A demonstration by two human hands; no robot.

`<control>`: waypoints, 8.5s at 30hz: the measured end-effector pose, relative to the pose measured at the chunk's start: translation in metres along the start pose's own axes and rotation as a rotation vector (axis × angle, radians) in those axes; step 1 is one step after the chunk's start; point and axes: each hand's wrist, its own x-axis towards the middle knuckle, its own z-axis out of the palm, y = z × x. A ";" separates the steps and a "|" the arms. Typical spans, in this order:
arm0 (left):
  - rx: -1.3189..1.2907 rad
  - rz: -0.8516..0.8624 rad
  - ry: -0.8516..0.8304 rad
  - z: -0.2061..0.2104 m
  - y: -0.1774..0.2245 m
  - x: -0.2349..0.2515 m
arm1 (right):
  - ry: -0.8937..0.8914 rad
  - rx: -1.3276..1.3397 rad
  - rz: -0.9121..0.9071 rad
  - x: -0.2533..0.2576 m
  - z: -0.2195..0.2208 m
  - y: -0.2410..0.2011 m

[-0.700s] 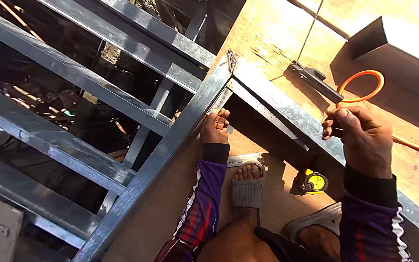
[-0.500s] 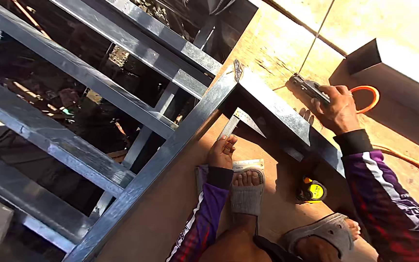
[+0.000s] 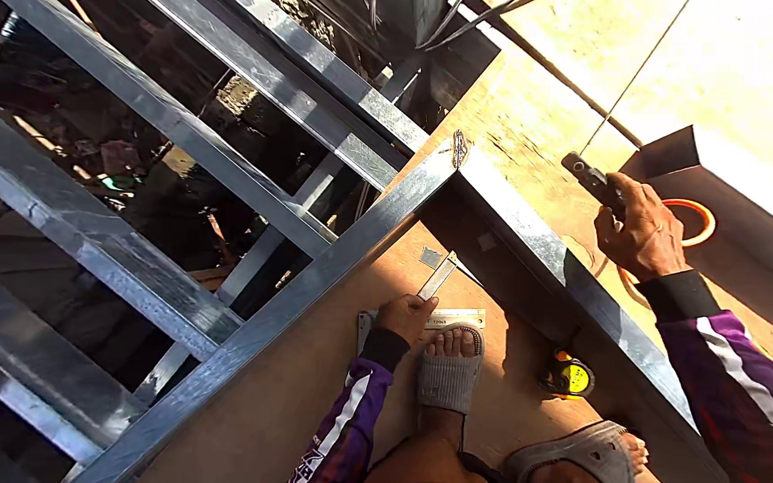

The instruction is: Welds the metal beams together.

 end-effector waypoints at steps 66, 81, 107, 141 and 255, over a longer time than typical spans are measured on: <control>0.466 0.331 0.565 -0.116 0.054 0.039 | 0.049 0.231 -0.151 -0.074 -0.042 -0.133; 0.470 0.319 0.567 -0.116 0.056 0.037 | 0.036 0.226 -0.152 -0.073 -0.045 -0.136; 0.484 0.313 0.545 -0.117 0.056 0.037 | -0.031 0.016 -0.345 -0.074 -0.043 -0.125; 0.476 0.322 0.552 -0.118 0.055 0.038 | 0.033 0.078 -0.247 -0.071 -0.044 -0.119; 0.478 0.300 0.545 -0.118 0.056 0.036 | 0.007 0.081 -0.231 -0.074 -0.042 -0.124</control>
